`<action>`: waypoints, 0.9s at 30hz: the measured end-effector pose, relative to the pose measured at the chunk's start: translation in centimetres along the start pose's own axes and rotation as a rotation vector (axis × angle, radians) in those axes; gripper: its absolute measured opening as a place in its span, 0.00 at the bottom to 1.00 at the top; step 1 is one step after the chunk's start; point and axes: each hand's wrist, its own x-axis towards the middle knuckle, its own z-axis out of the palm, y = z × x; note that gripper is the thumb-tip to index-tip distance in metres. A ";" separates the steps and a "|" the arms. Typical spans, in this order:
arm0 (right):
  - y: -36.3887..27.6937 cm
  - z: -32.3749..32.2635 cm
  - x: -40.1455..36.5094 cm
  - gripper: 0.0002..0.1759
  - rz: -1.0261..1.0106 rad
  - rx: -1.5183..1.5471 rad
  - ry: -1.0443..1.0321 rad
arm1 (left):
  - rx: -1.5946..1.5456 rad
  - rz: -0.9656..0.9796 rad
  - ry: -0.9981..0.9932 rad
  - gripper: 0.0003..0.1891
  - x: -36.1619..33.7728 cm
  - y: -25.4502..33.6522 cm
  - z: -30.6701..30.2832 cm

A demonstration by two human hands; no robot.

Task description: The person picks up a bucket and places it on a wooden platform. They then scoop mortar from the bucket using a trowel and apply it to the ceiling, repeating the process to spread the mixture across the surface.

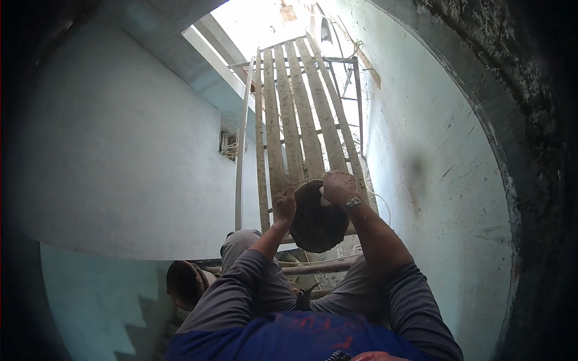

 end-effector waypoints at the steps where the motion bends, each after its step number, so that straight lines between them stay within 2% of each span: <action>1: 0.0 0.0 0.0 0.15 0.001 0.005 0.017 | -0.001 0.004 0.004 0.26 0.0 -0.1 0.0; 6: 0.0 0.4 0.0 0.12 -0.009 0.020 0.073 | -0.017 0.051 0.034 0.26 0.2 -0.7 0.3; 12: 0.0 0.5 0.2 0.11 -0.008 0.007 0.078 | -0.007 -0.013 0.001 0.26 -0.2 0.4 -0.2; 15: 0.3 0.5 0.5 0.19 -0.010 0.013 0.010 | -0.009 0.058 0.022 0.26 0.2 -0.6 0.1; 17: 0.5 0.7 0.5 0.19 -0.012 0.019 0.021 | -0.035 0.099 0.048 0.26 0.4 -1.1 0.5; 21: 0.6 0.7 0.5 0.18 -0.003 0.038 0.030 | -0.033 0.003 -0.010 0.26 0.0 0.2 0.1; 27: 0.7 0.9 0.5 0.18 -0.019 0.005 0.054 | -0.061 0.020 0.015 0.28 0.6 -1.2 0.7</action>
